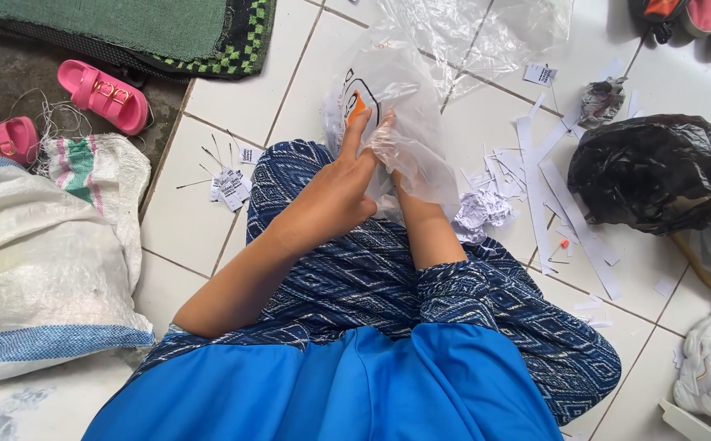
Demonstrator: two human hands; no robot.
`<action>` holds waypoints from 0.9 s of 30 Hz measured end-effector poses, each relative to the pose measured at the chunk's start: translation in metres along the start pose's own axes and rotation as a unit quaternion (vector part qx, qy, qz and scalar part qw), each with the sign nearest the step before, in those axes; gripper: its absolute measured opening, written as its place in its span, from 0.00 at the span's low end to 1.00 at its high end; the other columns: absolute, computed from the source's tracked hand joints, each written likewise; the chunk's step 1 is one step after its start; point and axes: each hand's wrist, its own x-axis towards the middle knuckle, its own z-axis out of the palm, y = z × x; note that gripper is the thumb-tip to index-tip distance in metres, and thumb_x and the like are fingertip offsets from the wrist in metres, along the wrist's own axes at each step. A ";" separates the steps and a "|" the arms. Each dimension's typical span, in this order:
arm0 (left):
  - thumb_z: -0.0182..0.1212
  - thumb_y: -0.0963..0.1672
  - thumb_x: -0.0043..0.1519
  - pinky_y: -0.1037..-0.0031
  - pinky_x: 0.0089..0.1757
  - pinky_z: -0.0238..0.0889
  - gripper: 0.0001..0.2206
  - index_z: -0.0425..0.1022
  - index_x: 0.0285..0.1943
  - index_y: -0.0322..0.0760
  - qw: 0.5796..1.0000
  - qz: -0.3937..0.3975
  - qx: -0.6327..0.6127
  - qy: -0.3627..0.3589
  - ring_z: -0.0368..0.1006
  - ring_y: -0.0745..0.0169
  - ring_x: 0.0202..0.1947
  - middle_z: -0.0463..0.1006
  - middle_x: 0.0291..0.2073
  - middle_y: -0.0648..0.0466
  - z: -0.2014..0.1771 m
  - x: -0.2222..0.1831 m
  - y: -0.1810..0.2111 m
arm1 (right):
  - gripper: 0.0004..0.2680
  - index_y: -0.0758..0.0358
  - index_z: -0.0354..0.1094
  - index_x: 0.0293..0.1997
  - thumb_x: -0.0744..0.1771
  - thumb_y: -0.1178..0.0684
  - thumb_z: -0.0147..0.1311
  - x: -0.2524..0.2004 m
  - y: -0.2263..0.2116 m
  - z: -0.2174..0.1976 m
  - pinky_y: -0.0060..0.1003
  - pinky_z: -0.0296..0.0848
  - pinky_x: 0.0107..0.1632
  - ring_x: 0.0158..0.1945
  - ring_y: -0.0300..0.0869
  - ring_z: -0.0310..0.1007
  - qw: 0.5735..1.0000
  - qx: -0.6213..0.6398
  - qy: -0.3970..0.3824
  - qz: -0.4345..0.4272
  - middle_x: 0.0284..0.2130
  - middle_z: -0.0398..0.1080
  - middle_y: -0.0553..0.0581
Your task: The person is sitting on the floor, picking up small paper tags and attaching them to small items, likely for labeling or pricing.
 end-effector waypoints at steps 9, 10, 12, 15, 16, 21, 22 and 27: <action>0.56 0.31 0.45 0.60 0.30 0.76 0.17 0.65 0.45 0.12 1.000 0.000 0.002 0.005 0.79 0.28 0.32 0.41 0.70 0.14 0.001 0.004 0.001 | 0.10 0.57 0.75 0.49 0.69 0.44 0.57 0.017 -0.006 -0.007 0.46 0.62 0.61 0.51 0.51 0.72 0.999 0.015 0.030 0.023 0.44 0.75 0.57; 0.56 0.31 0.45 0.59 0.31 0.76 0.17 0.65 0.46 0.11 1.000 0.003 0.003 0.010 0.79 0.26 0.33 0.41 0.69 0.14 0.000 0.004 0.005 | 0.10 0.58 0.75 0.49 0.69 0.44 0.58 0.036 -0.011 -0.004 0.46 0.63 0.60 0.51 0.51 0.72 0.999 0.016 0.033 0.024 0.43 0.75 0.57; 0.56 0.31 0.46 0.59 0.31 0.76 0.17 0.65 0.45 0.12 1.000 0.004 0.000 0.011 0.79 0.26 0.33 0.40 0.70 0.15 0.007 0.006 -0.002 | 0.09 0.58 0.75 0.48 0.69 0.45 0.58 0.044 -0.005 0.006 0.46 0.63 0.60 0.50 0.51 0.72 0.999 0.019 0.041 0.027 0.42 0.75 0.58; 0.56 0.31 0.46 0.59 0.31 0.76 0.16 0.65 0.44 0.13 1.000 0.011 0.003 0.018 0.79 0.25 0.34 0.41 0.70 0.15 0.013 0.008 -0.005 | 0.09 0.58 0.75 0.47 0.69 0.46 0.58 0.047 0.001 0.016 0.47 0.64 0.59 0.48 0.52 0.73 0.998 0.023 0.053 0.032 0.41 0.75 0.58; 0.56 0.31 0.46 0.59 0.31 0.76 0.15 0.65 0.44 0.13 1.000 0.016 0.008 0.022 0.78 0.24 0.35 0.42 0.69 0.15 0.015 0.009 -0.005 | 0.09 0.58 0.75 0.46 0.69 0.46 0.58 0.046 0.003 0.018 0.47 0.65 0.58 0.48 0.52 0.73 0.998 0.025 0.057 0.033 0.41 0.75 0.58; 0.56 0.31 0.47 0.58 0.32 0.76 0.18 0.64 0.48 0.10 0.999 0.021 0.020 0.024 0.78 0.24 0.37 0.42 0.68 0.13 0.014 0.007 0.004 | 0.08 0.59 0.76 0.44 0.69 0.47 0.59 0.043 0.004 0.009 0.47 0.67 0.57 0.46 0.53 0.74 0.996 0.032 0.078 0.042 0.39 0.76 0.59; 0.56 0.31 0.46 0.59 0.32 0.76 0.19 0.64 0.48 0.09 0.999 0.016 0.019 0.025 0.78 0.24 0.37 0.42 0.68 0.13 0.014 0.006 0.006 | 0.07 0.59 0.76 0.44 0.69 0.48 0.59 0.043 0.003 0.005 0.47 0.67 0.56 0.45 0.53 0.75 0.995 0.033 0.082 0.043 0.38 0.76 0.59; 0.56 0.31 0.46 0.58 0.32 0.76 0.20 0.63 0.49 0.09 0.999 0.023 0.007 0.041 0.78 0.24 0.37 0.44 0.67 0.14 0.003 0.001 0.028 | 0.07 0.60 0.77 0.42 0.69 0.49 0.60 0.042 -0.012 -0.028 0.47 0.69 0.55 0.43 0.54 0.76 0.993 0.038 0.102 0.045 0.36 0.76 0.60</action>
